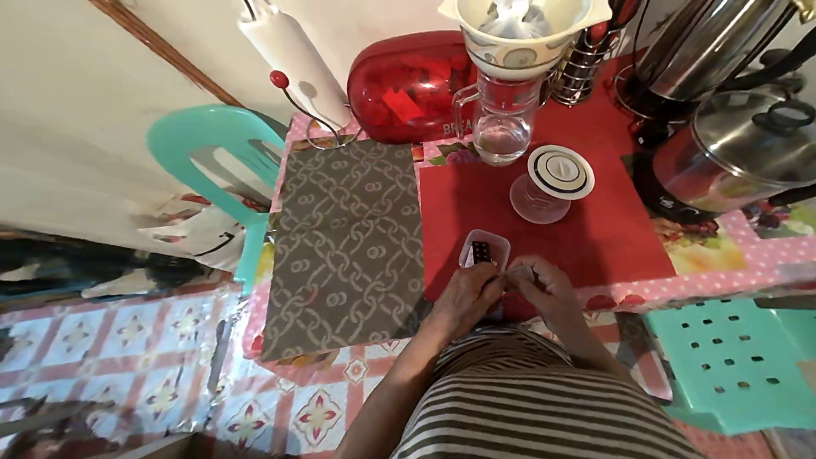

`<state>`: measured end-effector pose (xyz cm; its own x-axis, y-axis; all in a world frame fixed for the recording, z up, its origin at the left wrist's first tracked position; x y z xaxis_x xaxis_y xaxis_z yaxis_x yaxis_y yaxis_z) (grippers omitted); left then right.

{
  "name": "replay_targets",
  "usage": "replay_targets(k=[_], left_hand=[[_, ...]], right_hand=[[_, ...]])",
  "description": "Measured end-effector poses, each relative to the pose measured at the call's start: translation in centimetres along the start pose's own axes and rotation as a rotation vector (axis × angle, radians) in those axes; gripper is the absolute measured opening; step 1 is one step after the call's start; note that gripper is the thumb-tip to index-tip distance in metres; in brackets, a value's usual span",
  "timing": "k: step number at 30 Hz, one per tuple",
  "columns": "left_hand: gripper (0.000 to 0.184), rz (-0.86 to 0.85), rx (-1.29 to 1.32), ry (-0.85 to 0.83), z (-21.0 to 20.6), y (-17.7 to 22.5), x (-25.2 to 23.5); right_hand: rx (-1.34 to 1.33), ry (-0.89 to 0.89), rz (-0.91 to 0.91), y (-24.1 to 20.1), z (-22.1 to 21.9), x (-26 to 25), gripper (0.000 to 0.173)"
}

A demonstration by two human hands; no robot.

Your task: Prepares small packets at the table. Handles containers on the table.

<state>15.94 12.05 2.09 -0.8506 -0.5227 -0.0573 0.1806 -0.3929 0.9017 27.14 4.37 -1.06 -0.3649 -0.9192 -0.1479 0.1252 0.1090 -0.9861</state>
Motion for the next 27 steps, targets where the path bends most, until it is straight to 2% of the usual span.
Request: replay_targets(k=[4, 9, 12, 16, 22, 27], left_hand=[[0.029, -0.013, 0.093, -0.016, -0.1, 0.1, 0.1], [0.029, -0.069, 0.114, 0.114, -0.2, 0.4, 0.0], [0.028, -0.126, 0.037, 0.137, 0.0, 0.7, 0.0], [0.028, -0.098, -0.019, 0.076, 0.1, 0.8, 0.5], [0.029, -0.064, -0.03, 0.006, 0.0, 0.9, 0.8], [0.028, -0.047, 0.025, 0.043, -0.8, 1.2, 0.8]], right_hand=[[-0.045, -0.026, -0.069, 0.7, 0.1, 0.2, 0.019], [-0.271, 0.023, -0.262, 1.7, -0.7, 0.3, 0.022], [-0.167, 0.041, -0.214, 1.0, -0.8, 0.3, 0.019], [-0.047, -0.013, -0.118, 0.5, -0.6, 0.1, 0.017], [0.064, -0.019, -0.113, 0.3, -1.0, -0.1, 0.015], [0.215, 0.056, -0.018, -0.4, -1.0, 0.2, 0.022]])
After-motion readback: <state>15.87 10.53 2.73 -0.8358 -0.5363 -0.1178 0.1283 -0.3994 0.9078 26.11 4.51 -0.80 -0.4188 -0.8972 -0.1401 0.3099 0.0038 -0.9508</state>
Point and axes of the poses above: each hand's wrist, its own x-axis away from the middle knuckle, its own z-axis out of the back of the hand, y = z × x, the point moved 7 cm from there along -x, towards the middle knuckle, and after that the axes turned 8 degrees about x, right-handed, at the moved point
